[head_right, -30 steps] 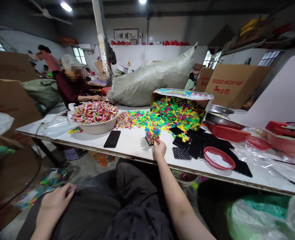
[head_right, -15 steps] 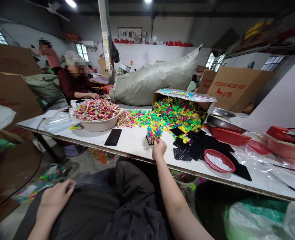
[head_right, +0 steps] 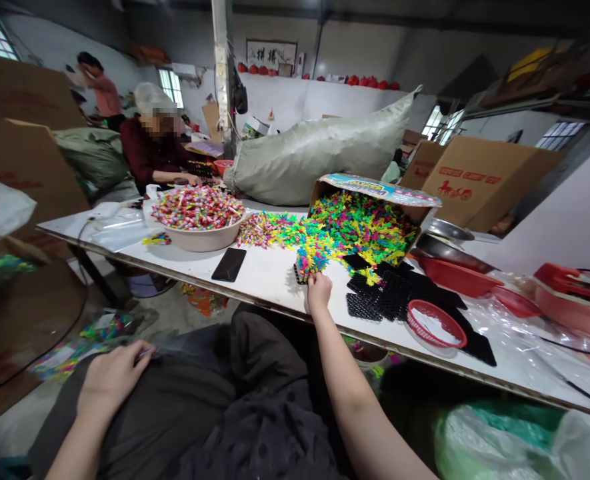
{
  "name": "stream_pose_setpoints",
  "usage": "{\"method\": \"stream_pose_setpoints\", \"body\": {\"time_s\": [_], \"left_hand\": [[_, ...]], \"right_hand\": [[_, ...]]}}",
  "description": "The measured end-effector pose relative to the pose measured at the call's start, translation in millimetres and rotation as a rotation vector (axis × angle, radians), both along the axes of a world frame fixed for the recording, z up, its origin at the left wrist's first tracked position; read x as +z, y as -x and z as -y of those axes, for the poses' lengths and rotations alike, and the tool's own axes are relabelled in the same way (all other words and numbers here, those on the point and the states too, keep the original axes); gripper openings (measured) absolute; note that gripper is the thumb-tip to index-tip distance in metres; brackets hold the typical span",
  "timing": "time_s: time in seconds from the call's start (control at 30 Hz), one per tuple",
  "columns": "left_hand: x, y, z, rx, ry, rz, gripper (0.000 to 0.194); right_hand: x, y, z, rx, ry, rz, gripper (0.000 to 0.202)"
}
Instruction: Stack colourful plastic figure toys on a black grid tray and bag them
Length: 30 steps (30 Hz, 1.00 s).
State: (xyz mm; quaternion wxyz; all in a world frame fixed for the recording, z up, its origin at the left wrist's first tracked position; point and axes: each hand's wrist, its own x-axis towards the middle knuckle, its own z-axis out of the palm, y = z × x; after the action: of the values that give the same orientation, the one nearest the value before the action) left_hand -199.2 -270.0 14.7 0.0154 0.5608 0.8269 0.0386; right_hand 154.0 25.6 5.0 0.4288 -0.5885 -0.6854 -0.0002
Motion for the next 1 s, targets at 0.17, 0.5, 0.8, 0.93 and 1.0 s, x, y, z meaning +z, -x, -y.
{"method": "stream_pose_setpoints", "body": {"time_s": [0.17, 0.5, 0.8, 0.93, 1.0], "left_hand": [[0.1, 0.0, 2.3, 0.002, -0.041, 0.013, 0.035], [-8.0, 4.7, 2.1, -0.005, -0.067, 0.048, 0.032], [10.6, -22.2, -32.0, -0.080, -0.648, 0.558, 0.018], [27.8, -71.8, -109.8, 0.010, -0.611, 0.780, 0.017], [33.9, -102.5, -153.6, -0.124, -0.446, 0.744, 0.019]], "right_hand": [[2.1, -4.6, -0.7, 0.039, 0.003, 0.047, 0.023], [-11.6, -44.3, -12.4, 0.032, 0.184, 0.006, 0.040], [-16.3, -53.0, -22.5, 0.197, 0.394, -0.199, 0.044], [-16.6, -61.3, -51.3, 0.145, 0.505, -0.737, 0.043], [-13.2, -59.0, -68.3, 0.159, 0.547, -0.872, 0.040]]}}
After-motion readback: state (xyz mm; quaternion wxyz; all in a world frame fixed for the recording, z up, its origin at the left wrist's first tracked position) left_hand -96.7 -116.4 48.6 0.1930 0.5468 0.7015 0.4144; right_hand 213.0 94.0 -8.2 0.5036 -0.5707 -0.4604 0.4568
